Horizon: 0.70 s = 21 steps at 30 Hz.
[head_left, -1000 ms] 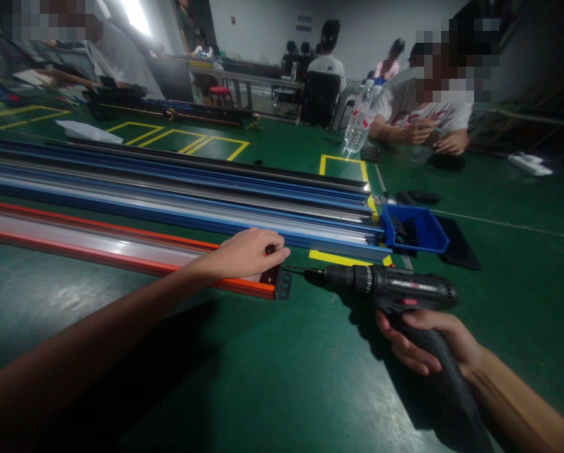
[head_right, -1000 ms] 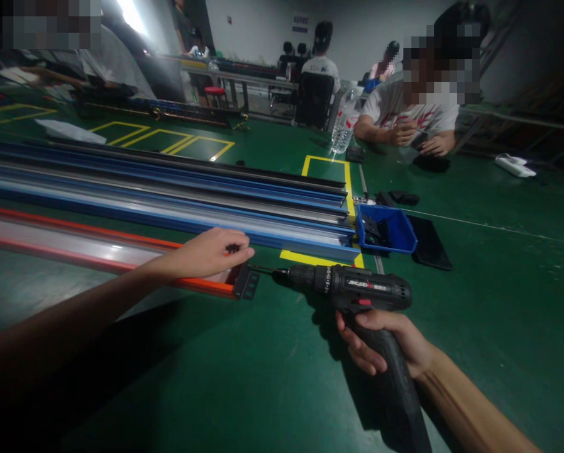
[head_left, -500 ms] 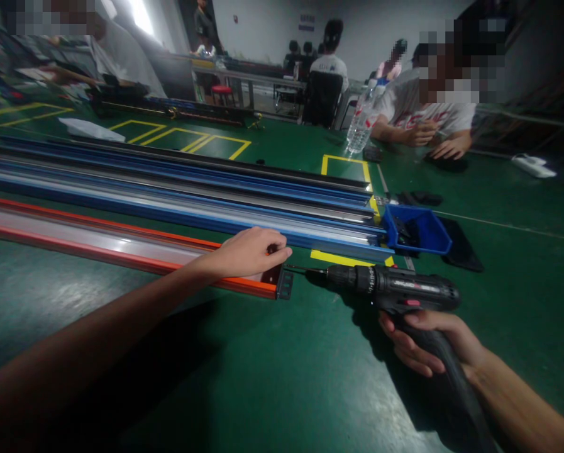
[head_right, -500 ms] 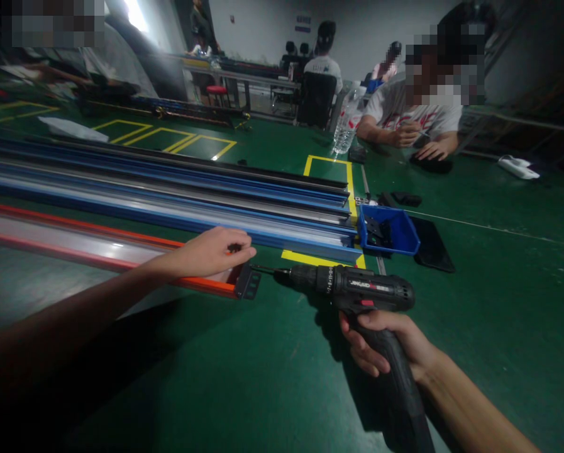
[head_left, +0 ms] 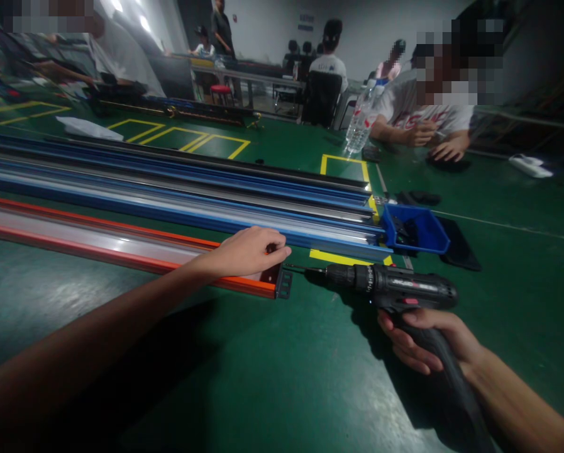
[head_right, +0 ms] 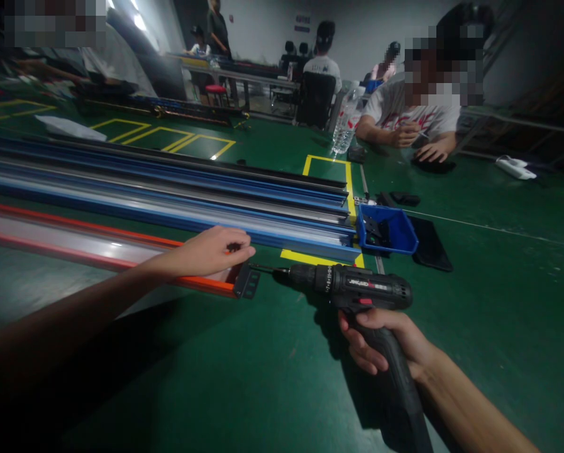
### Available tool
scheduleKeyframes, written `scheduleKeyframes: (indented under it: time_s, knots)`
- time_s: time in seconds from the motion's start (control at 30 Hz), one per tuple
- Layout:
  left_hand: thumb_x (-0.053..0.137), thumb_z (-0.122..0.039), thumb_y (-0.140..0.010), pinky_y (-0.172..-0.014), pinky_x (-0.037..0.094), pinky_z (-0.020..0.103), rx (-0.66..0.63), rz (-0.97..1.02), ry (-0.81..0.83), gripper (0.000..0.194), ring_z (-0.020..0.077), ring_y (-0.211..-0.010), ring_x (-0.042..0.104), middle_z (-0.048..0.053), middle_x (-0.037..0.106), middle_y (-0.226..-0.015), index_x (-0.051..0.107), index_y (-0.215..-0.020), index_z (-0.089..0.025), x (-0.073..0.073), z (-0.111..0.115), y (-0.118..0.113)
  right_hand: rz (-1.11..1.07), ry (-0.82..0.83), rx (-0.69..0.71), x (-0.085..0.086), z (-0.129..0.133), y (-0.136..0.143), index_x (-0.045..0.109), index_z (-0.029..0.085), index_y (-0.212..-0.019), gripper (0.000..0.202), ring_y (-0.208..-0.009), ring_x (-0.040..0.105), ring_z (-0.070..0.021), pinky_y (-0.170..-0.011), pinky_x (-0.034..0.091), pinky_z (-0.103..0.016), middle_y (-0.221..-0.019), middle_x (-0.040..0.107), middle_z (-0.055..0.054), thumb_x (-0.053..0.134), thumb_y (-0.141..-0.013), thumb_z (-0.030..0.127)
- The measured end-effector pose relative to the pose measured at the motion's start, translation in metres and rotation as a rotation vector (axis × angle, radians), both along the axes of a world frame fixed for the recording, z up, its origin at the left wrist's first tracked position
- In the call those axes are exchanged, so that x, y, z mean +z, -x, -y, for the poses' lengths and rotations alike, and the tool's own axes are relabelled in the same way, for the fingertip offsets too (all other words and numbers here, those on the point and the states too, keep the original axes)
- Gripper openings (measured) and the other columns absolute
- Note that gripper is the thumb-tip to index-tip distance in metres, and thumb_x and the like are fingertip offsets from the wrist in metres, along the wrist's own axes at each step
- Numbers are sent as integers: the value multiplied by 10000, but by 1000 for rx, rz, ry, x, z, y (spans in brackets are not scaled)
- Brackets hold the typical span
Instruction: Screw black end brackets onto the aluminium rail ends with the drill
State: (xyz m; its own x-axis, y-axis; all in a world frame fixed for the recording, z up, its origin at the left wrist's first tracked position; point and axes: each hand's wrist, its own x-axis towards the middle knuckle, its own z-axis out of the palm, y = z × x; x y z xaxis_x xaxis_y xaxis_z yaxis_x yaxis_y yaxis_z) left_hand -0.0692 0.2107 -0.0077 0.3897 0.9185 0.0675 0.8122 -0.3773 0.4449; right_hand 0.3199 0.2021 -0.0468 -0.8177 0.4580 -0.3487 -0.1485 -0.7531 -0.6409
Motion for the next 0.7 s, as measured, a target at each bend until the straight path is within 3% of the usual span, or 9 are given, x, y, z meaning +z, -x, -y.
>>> scheduleKeyframes:
  time_s: [0.7]
  knots:
    - [469, -430, -1000, -644, 302, 295, 16, -10, 1, 386, 151, -676, 520, -1, 575, -719, 519, -693, -202, 0, 1, 0, -10, -26, 4, 0, 0, 0, 747, 78, -1041, 256, -379, 415, -34, -456, 487, -190, -733, 638, -44, 644, -921, 280]
